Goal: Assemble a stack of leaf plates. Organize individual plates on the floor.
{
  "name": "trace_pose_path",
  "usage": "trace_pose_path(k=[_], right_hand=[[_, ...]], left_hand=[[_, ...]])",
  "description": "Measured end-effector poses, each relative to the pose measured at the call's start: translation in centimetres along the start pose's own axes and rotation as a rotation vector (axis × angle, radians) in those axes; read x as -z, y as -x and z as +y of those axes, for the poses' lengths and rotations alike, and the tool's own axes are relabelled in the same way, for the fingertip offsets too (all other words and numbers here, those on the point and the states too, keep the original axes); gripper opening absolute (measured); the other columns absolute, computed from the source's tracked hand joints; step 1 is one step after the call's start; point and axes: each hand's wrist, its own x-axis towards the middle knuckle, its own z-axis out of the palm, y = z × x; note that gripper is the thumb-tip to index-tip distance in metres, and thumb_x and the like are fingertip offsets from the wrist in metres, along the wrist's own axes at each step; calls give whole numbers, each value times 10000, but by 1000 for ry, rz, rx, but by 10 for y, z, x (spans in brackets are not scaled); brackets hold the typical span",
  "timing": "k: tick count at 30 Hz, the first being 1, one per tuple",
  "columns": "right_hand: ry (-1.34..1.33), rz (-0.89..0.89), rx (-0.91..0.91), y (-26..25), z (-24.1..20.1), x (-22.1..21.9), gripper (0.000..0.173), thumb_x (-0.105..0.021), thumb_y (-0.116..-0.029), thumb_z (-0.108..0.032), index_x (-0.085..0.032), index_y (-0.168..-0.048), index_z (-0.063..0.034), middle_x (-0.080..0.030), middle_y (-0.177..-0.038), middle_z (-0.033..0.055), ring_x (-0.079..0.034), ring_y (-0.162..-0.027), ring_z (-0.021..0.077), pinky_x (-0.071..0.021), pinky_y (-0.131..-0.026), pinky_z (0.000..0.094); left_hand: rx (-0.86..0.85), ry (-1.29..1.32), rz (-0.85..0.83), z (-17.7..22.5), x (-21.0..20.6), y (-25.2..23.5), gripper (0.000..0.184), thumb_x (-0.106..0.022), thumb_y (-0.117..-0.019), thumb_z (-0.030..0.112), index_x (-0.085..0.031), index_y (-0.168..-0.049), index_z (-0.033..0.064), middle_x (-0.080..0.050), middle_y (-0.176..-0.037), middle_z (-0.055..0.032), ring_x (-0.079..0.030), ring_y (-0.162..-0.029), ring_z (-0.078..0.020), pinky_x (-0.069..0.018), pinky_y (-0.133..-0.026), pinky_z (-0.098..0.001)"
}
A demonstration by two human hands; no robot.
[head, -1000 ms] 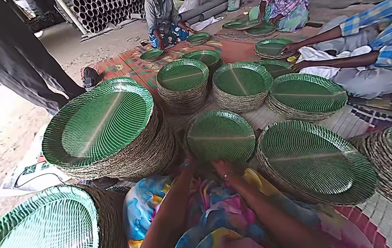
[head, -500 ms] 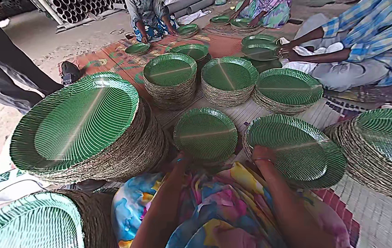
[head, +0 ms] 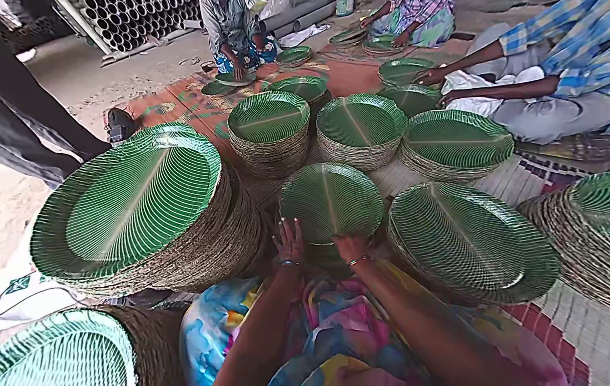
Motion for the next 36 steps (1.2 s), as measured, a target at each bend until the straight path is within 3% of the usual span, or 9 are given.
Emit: trace_pose_path(k=[2,5,8,10,12,17,23,31,36], right_hand=[[53,-265,25,-6,-10,-4,365,-384,-1092,-36,-583,-1385,50,-592,-1387,311,-584,-1276,487,-458,-1033,622],[-57,-125,27,-9,16,-2,405,-463,-1109,-226,-572,-1426,2,-600,-1413,266,-567,-1331,434,-411,-1115,593],[-78,213,-358,3,60,24,492,-538,-1075,-211,-477,-1501,26,-499,-1519,277,-466,-1427,442,-352,-1149,605],[-64,107,-629,9,83,32,469,-452,-1087,-140,-430,-1517,46,-478,-1531,281,-451,-1442,430,-374,-1140,598],[-81,0,-729,16,90,37,385,-393,-1104,-117,-522,-1421,60,-576,-1434,273,-558,-1355,409,-464,-1071,557],[-159,116,-788,19,93,48,381,-377,-1107,-134,-578,-1377,43,-608,-1400,270,-584,-1324,410,-458,-1056,579],[-62,82,-799,12,109,34,409,-380,-1108,-138,-522,-1462,8,-554,-1473,256,-522,-1387,415,-396,-1111,614],[-122,91,-817,16,114,42,391,-380,-1107,-169,-589,-1382,16,-614,-1418,225,-579,-1339,378,-431,-1085,575],[-166,36,-666,14,117,32,519,-446,-1108,-222,-367,-1572,-5,-421,-1580,271,-439,-1451,438,-380,-1127,637]], left_hand=[[-100,-25,-189,3,7,8,747,-596,-985,49,-247,-1645,92,-106,-1721,-230,-66,-1602,-411,-98,-1227,-694],[-124,12,-505,6,23,15,607,-615,-1032,320,-454,-1513,-15,-428,-1579,-256,-398,-1488,-395,-319,-1211,-565],[-121,14,-550,7,23,13,630,-625,-1020,375,-483,-1492,-18,-425,-1573,-268,-404,-1481,-400,-329,-1213,-554],[-94,4,-564,12,27,14,620,-608,-1033,368,-483,-1477,-46,-440,-1558,-279,-412,-1473,-407,-323,-1206,-566],[-91,-11,-531,12,20,7,624,-593,-1037,391,-483,-1483,-32,-435,-1568,-265,-397,-1485,-402,-303,-1212,-592],[-107,-43,-463,1,-7,-2,620,-544,-1054,432,-449,-1551,74,-285,-1679,-201,-196,-1578,-396,-110,-1222,-708],[-101,-30,-491,2,-1,-2,617,-548,-1056,419,-452,-1543,51,-294,-1667,-226,-217,-1570,-403,-147,-1234,-675],[-75,-40,-472,4,2,3,691,-571,-1044,431,-401,-1556,-1,-299,-1656,-252,-246,-1562,-400,-159,-1244,-643],[-67,-42,-468,8,6,4,690,-575,-1047,415,-391,-1556,-14,-238,-1675,-266,-245,-1563,-400,-178,-1249,-619]])
